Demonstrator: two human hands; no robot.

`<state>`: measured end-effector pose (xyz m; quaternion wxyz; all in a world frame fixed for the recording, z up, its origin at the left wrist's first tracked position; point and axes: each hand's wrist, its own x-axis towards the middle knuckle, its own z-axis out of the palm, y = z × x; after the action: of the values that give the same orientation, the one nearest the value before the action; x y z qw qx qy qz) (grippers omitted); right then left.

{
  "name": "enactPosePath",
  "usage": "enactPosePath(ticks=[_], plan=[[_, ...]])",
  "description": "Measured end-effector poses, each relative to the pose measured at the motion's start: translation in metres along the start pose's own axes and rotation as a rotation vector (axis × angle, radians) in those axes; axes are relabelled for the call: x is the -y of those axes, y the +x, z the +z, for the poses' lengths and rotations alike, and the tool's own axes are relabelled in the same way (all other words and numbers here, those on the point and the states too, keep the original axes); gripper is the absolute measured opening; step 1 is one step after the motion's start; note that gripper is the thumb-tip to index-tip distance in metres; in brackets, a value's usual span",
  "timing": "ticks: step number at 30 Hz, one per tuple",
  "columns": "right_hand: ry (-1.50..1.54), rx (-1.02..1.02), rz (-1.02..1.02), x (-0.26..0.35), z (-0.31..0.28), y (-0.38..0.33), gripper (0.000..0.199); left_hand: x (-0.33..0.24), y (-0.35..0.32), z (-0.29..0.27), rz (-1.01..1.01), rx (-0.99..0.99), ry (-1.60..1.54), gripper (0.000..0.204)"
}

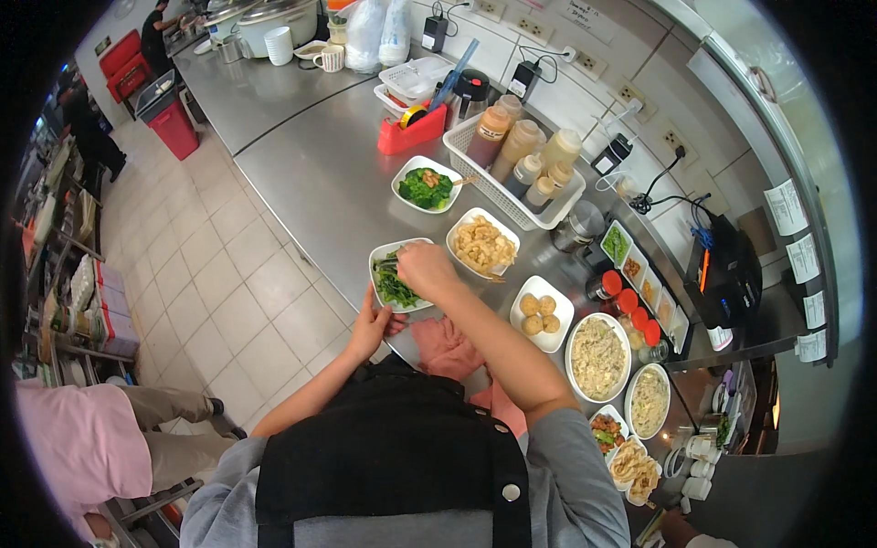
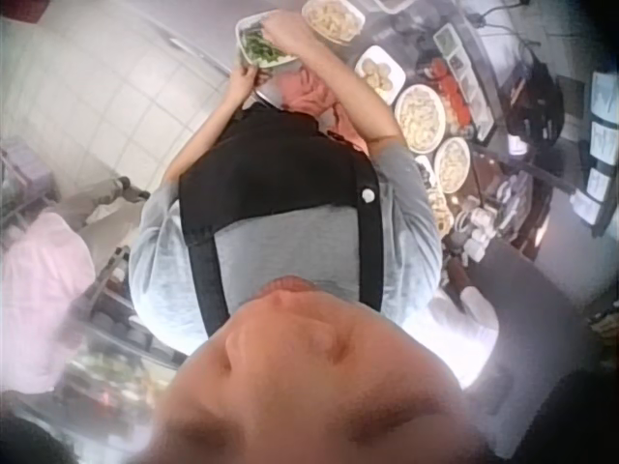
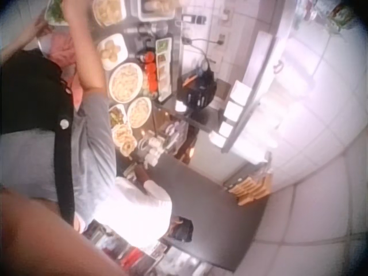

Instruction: The person portions food from plastic containers into bowls and plates by hand and using tongs, organizes the dishes on a stainless steel counter, places them in a pass-through window for service, and wipes the counter with a cloth.

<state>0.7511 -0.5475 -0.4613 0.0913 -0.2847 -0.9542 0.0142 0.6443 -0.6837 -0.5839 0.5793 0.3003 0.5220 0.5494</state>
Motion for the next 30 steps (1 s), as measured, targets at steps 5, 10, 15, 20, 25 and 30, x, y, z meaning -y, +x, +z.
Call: enactPosePath(ticks=[5, 10, 15, 20, 25, 30], plan=[[0.017, -0.171, -0.014, -0.005, -0.03, -0.012, 0.017, -0.004, -0.003, 0.0, -0.007, 0.002, 0.001, 0.069], [0.071, -0.116, 0.043, -0.005, -0.063, -0.025, 0.016, -0.008, -0.005, 0.0, -0.011, -0.005, 0.002, 0.068], [0.041, -0.127, -0.036, -0.01, -0.034, -0.053, 0.019, -0.006, -0.002, 0.003, -0.018, -0.011, -0.002, 0.068], [0.139, -0.06, 0.099, -0.017, -0.046, -0.06, 0.026, -0.002, -0.002, 0.001, -0.004, -0.02, -0.013, 0.068], [0.248, 0.048, 0.323, -0.032, -0.072, -0.062, 0.026, -0.005, -0.003, 0.003, -0.013, -0.035, 0.014, 0.068], [0.079, 0.207, 0.346, -0.031, -0.061, -0.079, 0.023, 0.0, -0.001, 0.002, 0.007, -0.016, -0.04, 0.071]])
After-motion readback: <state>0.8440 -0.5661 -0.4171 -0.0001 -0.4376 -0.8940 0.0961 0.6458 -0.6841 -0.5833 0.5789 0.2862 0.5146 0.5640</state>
